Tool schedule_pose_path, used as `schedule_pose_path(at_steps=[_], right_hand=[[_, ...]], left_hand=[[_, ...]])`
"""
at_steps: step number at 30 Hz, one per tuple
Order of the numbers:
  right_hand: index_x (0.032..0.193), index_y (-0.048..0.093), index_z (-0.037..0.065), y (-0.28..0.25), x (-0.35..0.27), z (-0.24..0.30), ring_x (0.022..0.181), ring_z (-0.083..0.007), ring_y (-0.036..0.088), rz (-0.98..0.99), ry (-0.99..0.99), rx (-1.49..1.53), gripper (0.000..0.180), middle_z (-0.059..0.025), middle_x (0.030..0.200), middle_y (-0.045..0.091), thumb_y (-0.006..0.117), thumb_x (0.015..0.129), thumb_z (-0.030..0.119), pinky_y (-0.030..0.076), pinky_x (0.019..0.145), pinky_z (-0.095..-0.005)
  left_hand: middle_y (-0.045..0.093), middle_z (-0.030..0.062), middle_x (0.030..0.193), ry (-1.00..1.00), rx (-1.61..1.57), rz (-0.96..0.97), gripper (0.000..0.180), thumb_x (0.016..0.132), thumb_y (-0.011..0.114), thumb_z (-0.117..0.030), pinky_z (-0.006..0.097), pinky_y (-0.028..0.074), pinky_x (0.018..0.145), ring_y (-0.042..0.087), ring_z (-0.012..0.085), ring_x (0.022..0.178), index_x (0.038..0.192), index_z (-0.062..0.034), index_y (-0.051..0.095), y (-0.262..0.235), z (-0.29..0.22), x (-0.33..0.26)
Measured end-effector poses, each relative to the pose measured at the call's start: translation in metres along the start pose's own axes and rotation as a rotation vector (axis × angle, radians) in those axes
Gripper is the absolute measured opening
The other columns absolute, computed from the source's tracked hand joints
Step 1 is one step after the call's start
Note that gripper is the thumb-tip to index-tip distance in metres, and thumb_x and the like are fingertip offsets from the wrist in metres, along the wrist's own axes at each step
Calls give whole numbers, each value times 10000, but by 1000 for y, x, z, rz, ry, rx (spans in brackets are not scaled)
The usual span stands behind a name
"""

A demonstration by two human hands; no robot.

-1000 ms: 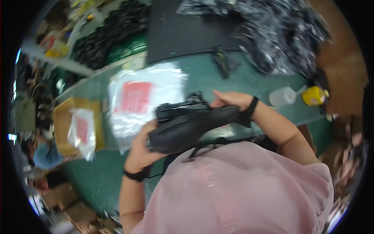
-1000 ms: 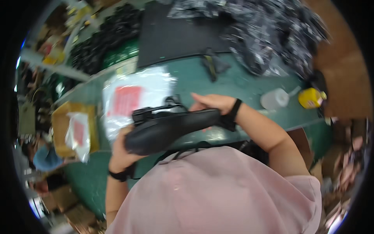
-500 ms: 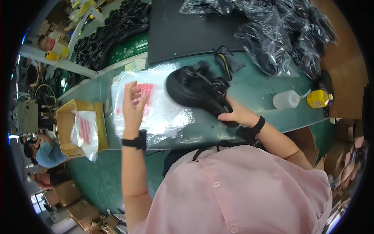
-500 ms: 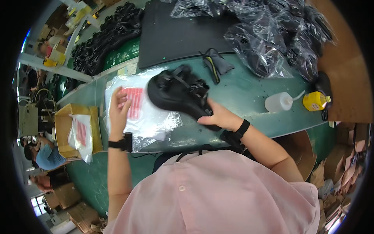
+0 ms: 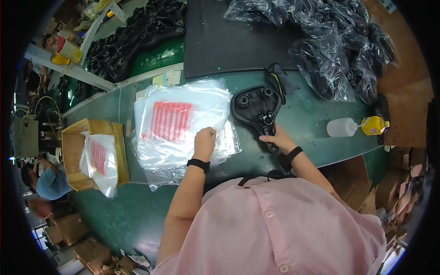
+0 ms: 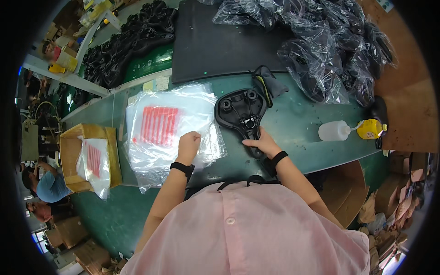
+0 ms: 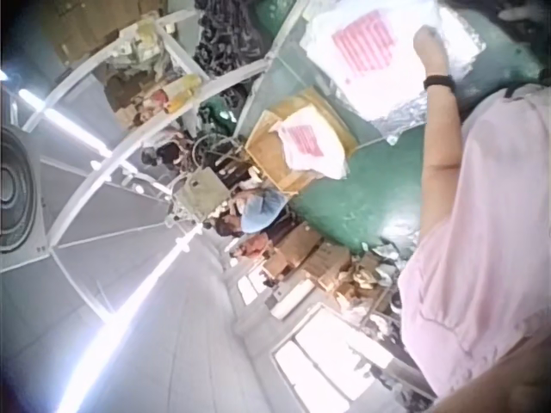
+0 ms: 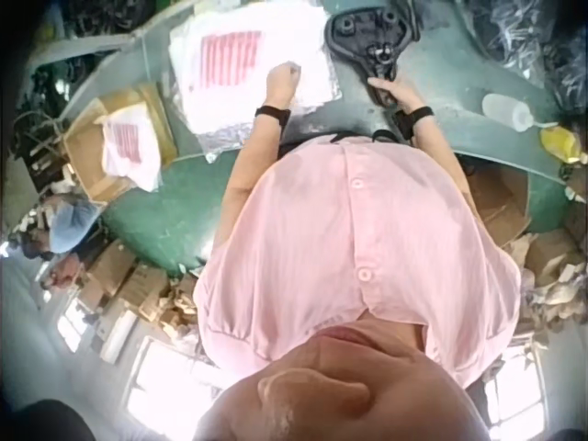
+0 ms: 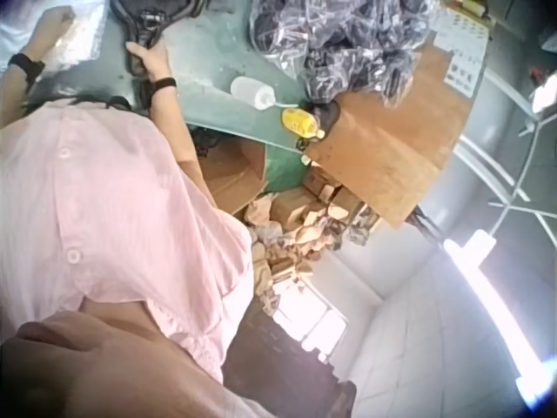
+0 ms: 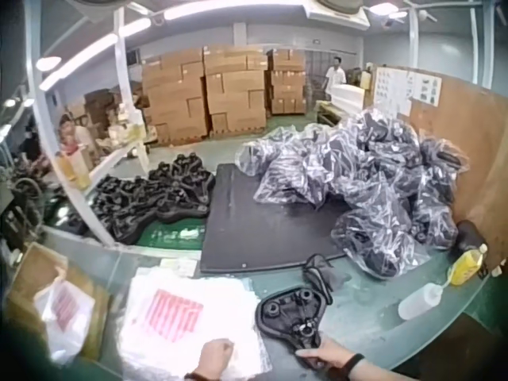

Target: The person cleans black bicycle seats at a factory workstation. They pick up a seat, wipe it with a cloth, and place it into a clear plastic bag. The person repeats this process for multiple seats, handling them one at a time.

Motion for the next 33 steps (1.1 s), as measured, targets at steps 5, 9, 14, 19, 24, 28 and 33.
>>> schedule_pose_path(at_steps=[5, 9, 14, 19, 24, 28, 33], right_hand=[[1168, 525, 32, 28, 4, -21, 868, -178, 640, 246, 269, 576, 390, -62, 1044, 618, 698, 833, 132, 538, 746, -326], [1236, 470, 48, 33, -16, 8, 877, -248, 657, 135, 145, 636, 487, -93, 1088, 603, 701, 809, 86, 546, 720, -341], [1238, 474, 25, 38, -40, 63, 872, -238, 657, 169, -9, 493, 556, -94, 1062, 603, 737, 758, 118, 536, 734, -326], [1254, 483, 0, 92, -26, 104, 944, -196, 626, 229, -234, 285, 610, -110, 1118, 612, 747, 724, 145, 492, 826, -310], [1233, 489, 73, 158, 2, 118, 1036, -358, 585, 94, -542, -409, 642, -181, 1130, 588, 793, 669, 113, 492, 835, -392], [1196, 482, 95, 184, 8, 117, 933, -366, 598, 83, -725, -836, 592, -153, 1035, 584, 762, 674, 98, 493, 770, -435], [1196, 481, 67, 193, 15, 117, 951, -370, 603, 197, -506, -1000, 592, -171, 1019, 610, 764, 678, 113, 493, 777, -435]], left_hand=[[610, 29, 650, -411, -551, 229, 190, 788, 732, -161, 256, 444, 572, 578, 102, 612, 731, -38, 598, 0, 41, 0], [602, 29, 736, -560, -1004, 167, 265, 880, 655, -179, 241, 476, 608, 583, 94, 654, 686, -88, 501, -16, 45, -1], [622, 46, 827, -528, -1047, 128, 104, 891, 631, -158, 265, 515, 648, 611, 127, 699, 910, -56, 618, -52, 39, -3], [586, -5, 684, -509, -1048, 87, 110, 882, 639, -150, 199, 453, 553, 564, 72, 591, 929, -51, 628, -68, 42, 7], [607, -22, 798, -572, -1224, -275, 113, 915, 604, -174, 199, 437, 529, 546, 57, 639, 940, -68, 634, -77, 89, 5], [541, -53, 670, -527, -1114, -565, 119, 905, 614, -115, 199, 328, 475, 405, 29, 528, 939, -17, 672, -116, 133, -13], [649, 28, 703, -63, -596, -432, 106, 867, 643, -97, 253, 439, 554, 563, 98, 608, 896, -10, 696, -210, 1, -9]])
Point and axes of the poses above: each hand's wrist, its own x-axis towards the middle knuckle, its own y-axis out of the palm, z = x × y, the point moved 8 cm from there along x, towards the middle knuckle
